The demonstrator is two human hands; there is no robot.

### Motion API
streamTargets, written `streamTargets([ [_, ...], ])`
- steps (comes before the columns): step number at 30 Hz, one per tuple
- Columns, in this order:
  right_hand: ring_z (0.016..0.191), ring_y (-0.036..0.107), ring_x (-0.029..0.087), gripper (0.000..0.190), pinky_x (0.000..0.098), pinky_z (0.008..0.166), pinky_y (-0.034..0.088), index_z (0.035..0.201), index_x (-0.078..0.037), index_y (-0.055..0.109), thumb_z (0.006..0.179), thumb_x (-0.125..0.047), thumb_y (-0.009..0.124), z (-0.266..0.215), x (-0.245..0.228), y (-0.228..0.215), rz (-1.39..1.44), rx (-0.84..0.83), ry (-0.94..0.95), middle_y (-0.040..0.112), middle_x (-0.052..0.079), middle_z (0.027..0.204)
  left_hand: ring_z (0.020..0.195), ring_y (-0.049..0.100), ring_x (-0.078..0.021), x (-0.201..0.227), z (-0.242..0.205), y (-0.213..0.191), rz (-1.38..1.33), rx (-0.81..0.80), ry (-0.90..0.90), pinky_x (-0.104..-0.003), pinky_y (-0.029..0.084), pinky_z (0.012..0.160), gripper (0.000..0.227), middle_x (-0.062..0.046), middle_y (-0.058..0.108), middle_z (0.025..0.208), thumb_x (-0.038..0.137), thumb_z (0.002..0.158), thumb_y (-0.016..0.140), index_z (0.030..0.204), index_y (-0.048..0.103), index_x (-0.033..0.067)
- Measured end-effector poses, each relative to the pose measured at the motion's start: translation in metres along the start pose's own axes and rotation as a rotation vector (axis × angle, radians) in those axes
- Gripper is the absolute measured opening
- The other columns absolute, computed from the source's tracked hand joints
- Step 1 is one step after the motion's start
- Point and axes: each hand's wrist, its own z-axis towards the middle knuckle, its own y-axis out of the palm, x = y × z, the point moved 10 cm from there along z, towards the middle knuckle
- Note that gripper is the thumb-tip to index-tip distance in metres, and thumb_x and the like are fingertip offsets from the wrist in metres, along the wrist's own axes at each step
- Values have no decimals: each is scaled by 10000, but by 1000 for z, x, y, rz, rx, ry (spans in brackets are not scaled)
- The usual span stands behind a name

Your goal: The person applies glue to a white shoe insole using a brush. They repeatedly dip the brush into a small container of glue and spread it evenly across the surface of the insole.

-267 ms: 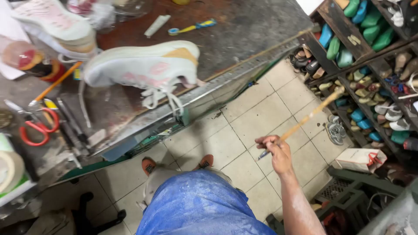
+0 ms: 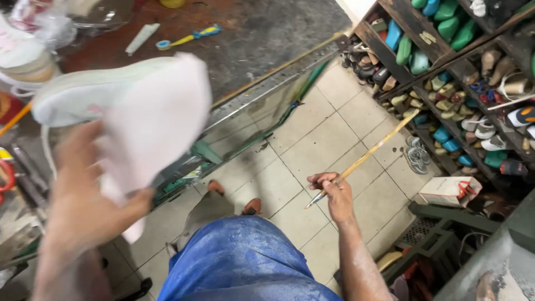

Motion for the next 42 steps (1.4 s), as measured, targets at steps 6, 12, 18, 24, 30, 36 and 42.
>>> streamTargets([
  [6,829,729,309,249,427,801,592,935,-1,639,912,-248,657,-38,23,-56,-14,132,55,757,270,1011,1391,421,-407,82,80,155,152,-207,434,-482,347,1130,1012,-260,413,1549,260,631,766,1510,340,-5],
  [12,836,747,359,249,434,806,637,916,7,636,943,-239,608,-58,7,-136,-148,363,63,762,299,1009,1284,451,-513,128,166,248,214,-157,703,-582,399,1083,972,-292,393,1432,272,628,791,1428,318,-11],
  [18,771,732,369,127,426,789,618,916,6,610,966,-58,512,-21,-23,-207,-111,535,27,741,311,991,1385,266,-486,138,241,296,403,-237,466,-713,224,997,988,-290,240,1562,163,604,718,1476,265,61],
  [24,781,719,350,126,411,799,591,948,-2,597,980,-108,537,75,-58,-220,-208,468,-16,727,302,1029,1505,133,-496,125,259,326,580,-211,444,-849,64,1077,1230,-275,214,1628,616,576,853,1551,282,128],
  [30,821,741,347,139,442,821,609,931,-10,616,982,-127,562,166,-61,-238,-235,284,10,738,285,1034,1519,151,-467,121,265,333,727,-24,385,-877,118,1030,1337,-202,295,1624,631,411,916,1546,361,193],
  [36,820,746,325,119,418,838,621,928,-14,627,975,-114,583,254,-75,-262,-275,141,47,735,262,1010,1527,153,-454,125,260,324,826,19,235,-891,95,1014,1384,-169,307,1626,702,349,903,1549,376,257],
  [42,909,763,352,117,447,846,629,946,-30,635,980,-135,595,339,-83,-274,-265,-73,-38,742,212,966,1493,290,-494,144,242,318,795,194,261,-923,172,942,1416,-189,427,1587,560,259,953,1536,446,217],
])
